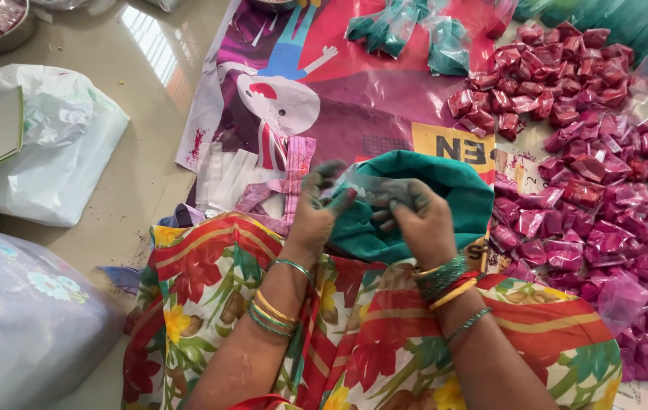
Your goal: The person fills small plastic bags with green powder using a spoon.
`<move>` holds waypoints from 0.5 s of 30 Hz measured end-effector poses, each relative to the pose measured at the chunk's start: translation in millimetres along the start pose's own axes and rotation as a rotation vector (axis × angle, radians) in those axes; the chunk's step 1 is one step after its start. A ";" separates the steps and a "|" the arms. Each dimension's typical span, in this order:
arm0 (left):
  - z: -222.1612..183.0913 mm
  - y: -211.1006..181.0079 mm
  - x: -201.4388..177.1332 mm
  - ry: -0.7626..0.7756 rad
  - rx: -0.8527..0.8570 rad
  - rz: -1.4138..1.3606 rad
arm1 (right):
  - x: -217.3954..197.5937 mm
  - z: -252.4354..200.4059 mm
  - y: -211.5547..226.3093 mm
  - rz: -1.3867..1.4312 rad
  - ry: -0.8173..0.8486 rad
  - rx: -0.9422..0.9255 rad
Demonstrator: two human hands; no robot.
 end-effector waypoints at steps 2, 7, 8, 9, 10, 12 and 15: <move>2.3 -11.4 -9.5 -0.072 -0.013 -0.069 | -5.5 -1.1 3.7 0.117 0.032 0.046; -3.4 12.8 -25.0 -0.041 -0.297 -0.072 | -11.9 -2.9 -1.1 0.225 0.027 0.188; -5.7 10.6 -22.6 -0.021 -0.298 -0.115 | -13.5 -3.1 -4.5 0.220 0.035 0.188; -7.8 8.5 -20.2 0.000 -0.299 -0.158 | -15.3 -3.3 -7.9 0.214 0.043 0.189; -8.1 10.7 -20.6 0.003 -0.298 -0.157 | -16.4 -3.6 -10.7 0.214 0.040 0.186; -6.4 11.5 -24.2 -0.007 -0.246 -0.096 | -12.9 -3.1 -16.5 0.184 0.112 0.187; -2.4 8.4 -28.4 -0.077 -0.218 -0.183 | -4.2 -8.7 32.3 -0.149 -0.102 0.026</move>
Point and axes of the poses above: each hand's wrist, its own z-axis towards the middle knuckle, its own x-axis out of the palm, y = z × x, the point moved 7 cm from there along z, towards the middle knuckle, and after that the axes turned 5 degrees about -z, right-handed, at the moved point
